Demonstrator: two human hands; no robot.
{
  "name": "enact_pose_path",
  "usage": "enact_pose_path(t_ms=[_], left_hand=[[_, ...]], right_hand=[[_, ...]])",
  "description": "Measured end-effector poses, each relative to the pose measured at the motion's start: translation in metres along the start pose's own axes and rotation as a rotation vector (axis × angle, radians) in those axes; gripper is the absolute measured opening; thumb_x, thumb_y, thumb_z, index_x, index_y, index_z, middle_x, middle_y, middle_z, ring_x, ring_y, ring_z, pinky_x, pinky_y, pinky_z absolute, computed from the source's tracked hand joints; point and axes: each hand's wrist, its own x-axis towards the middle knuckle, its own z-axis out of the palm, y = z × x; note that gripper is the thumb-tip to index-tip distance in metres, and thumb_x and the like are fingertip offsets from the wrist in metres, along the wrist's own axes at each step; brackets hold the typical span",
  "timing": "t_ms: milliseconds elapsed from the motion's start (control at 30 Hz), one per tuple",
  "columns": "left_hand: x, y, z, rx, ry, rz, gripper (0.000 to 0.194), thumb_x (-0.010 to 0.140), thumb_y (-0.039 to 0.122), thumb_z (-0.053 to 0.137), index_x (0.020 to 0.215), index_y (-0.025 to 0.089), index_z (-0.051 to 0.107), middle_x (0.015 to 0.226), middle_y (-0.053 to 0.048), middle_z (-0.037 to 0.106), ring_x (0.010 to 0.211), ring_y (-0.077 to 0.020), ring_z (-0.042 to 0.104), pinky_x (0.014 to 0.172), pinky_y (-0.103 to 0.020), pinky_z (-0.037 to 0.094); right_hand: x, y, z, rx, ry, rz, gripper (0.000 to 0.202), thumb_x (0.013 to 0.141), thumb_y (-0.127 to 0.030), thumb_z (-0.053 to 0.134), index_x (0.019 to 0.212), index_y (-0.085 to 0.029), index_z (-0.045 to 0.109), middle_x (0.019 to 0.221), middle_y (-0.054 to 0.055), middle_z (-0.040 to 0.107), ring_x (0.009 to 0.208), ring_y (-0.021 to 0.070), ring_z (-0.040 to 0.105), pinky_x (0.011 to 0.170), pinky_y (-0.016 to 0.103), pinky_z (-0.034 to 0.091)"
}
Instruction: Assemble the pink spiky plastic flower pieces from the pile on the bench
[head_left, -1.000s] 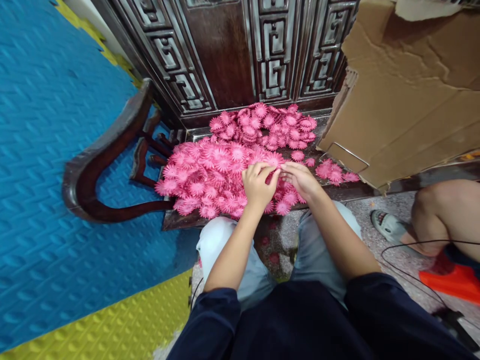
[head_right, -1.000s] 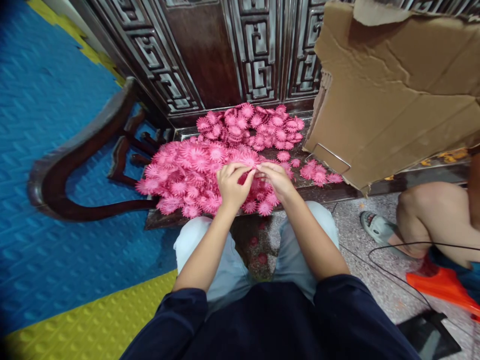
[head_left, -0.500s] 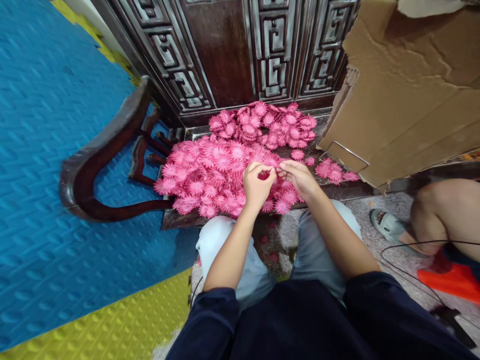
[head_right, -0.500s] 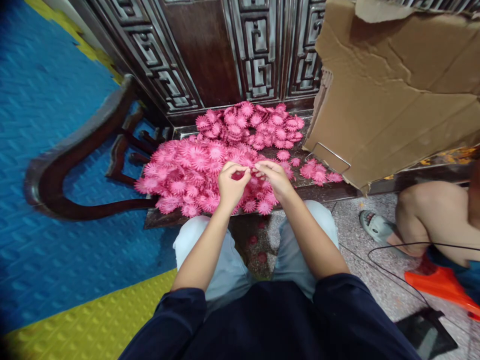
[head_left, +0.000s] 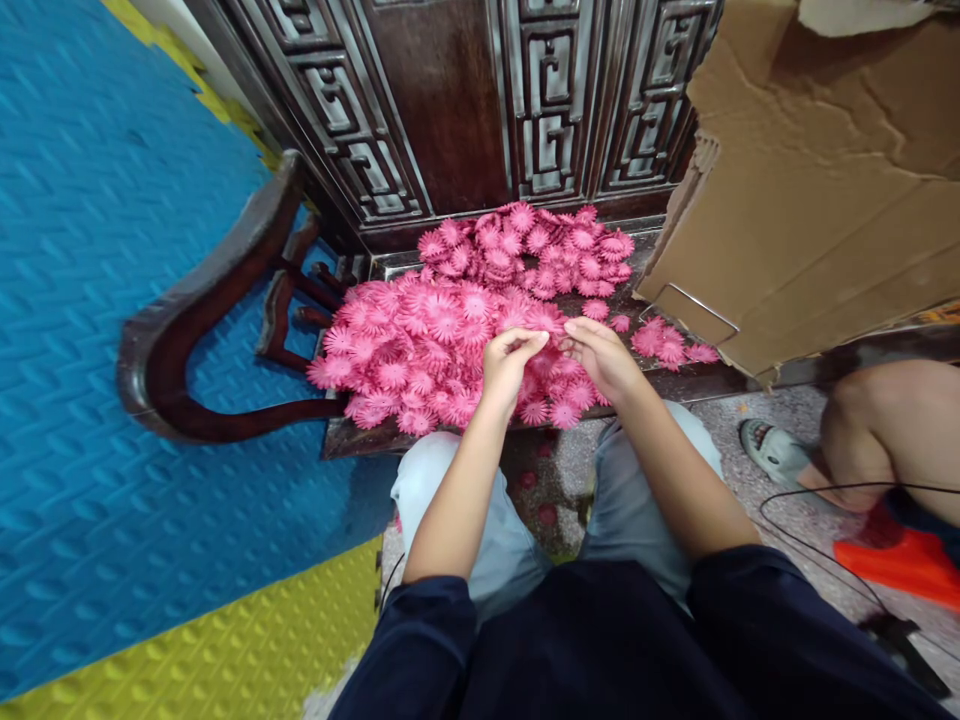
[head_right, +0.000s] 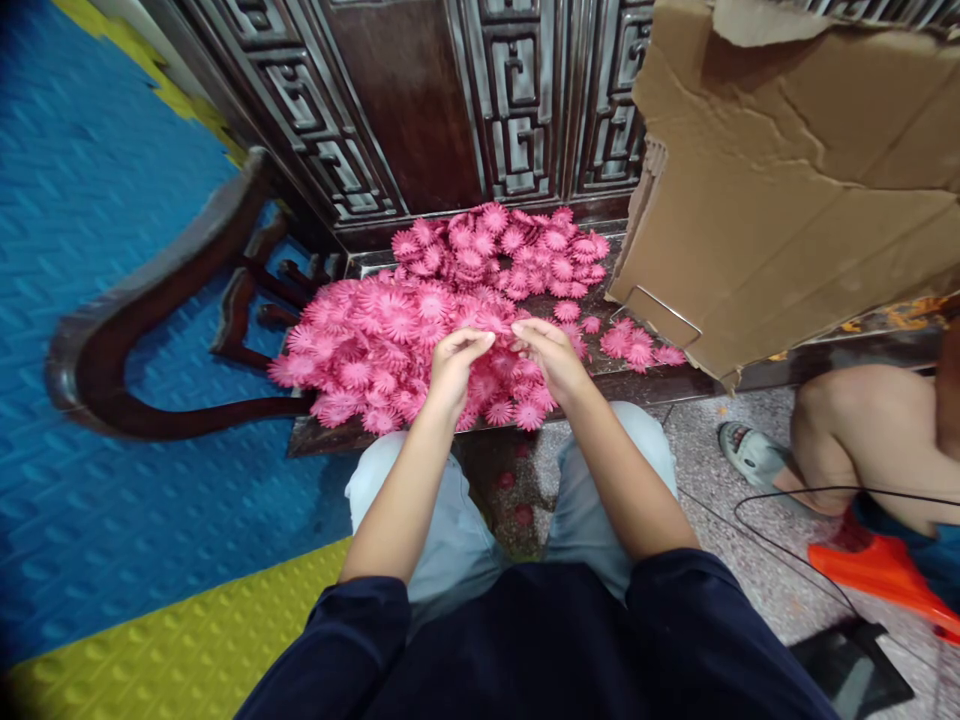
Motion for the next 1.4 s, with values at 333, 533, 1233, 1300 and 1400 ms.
enact_pose_path(t_ms=[333, 533, 1233, 1300, 1400], left_hand=[[0.002, -0.002, -0.001, 0.149, -0.038, 0.000, 0.019, 0.073, 0.037, 0.065, 0.069, 0.018, 0.061, 0.068, 0.001, 0.060, 0.069, -0.0115, 0.055, 0.071, -0.025, 0.043], [-0.009, 0.002, 0.002, 0.490, 0.063, 0.389, 0.021, 0.085, 0.035, 0.049, 0.072, 0.019, 0.052, 0.076, -0.002, 0.055, 0.077, -0.0140, 0.053, 0.075, -0.026, 0.042], [-0.012, 0.009, -0.001, 0.430, 0.357, 0.441, 0.020, 0.088, 0.037, 0.044, 0.077, 0.019, 0.046, 0.073, -0.001, 0.052, 0.070, -0.0107, 0.051, 0.068, -0.023, 0.042], [-0.008, 0.012, -0.007, 0.411, 0.416, 0.442, 0.020, 0.087, 0.037, 0.046, 0.077, 0.019, 0.047, 0.074, -0.001, 0.052, 0.071, -0.0108, 0.052, 0.070, -0.023, 0.042], [-0.004, 0.016, -0.013, 0.419, 0.406, 0.442, 0.018, 0.086, 0.035, 0.048, 0.077, 0.019, 0.048, 0.073, -0.001, 0.053, 0.071, -0.0107, 0.052, 0.070, -0.022, 0.042]], right_hand=[[-0.002, -0.003, 0.001, 0.076, -0.032, 0.039, 0.023, 0.058, -0.035, 0.075, 0.071, -0.023, 0.060, 0.067, -0.003, 0.062, 0.069, 0.0127, 0.060, 0.072, 0.028, 0.047], [-0.003, 0.000, 0.004, 0.122, -0.070, 0.026, 0.025, 0.056, -0.035, 0.078, 0.067, -0.023, 0.058, 0.065, -0.005, 0.058, 0.065, 0.0098, 0.057, 0.070, 0.025, 0.048], [0.013, 0.002, -0.018, 0.214, 0.118, 0.002, 0.015, 0.065, -0.034, 0.059, 0.066, -0.024, 0.048, 0.071, 0.001, 0.061, 0.079, 0.0191, 0.057, 0.076, 0.037, 0.048], [0.015, -0.003, -0.028, 0.246, 0.194, -0.052, 0.013, 0.064, -0.031, 0.055, 0.063, -0.024, 0.045, 0.068, 0.001, 0.058, 0.075, 0.0173, 0.055, 0.076, 0.034, 0.047], [0.016, -0.009, -0.032, 0.197, 0.219, -0.181, 0.011, 0.061, -0.027, 0.054, 0.060, -0.023, 0.044, 0.063, -0.001, 0.049, 0.065, 0.0140, 0.049, 0.070, 0.029, 0.045]])
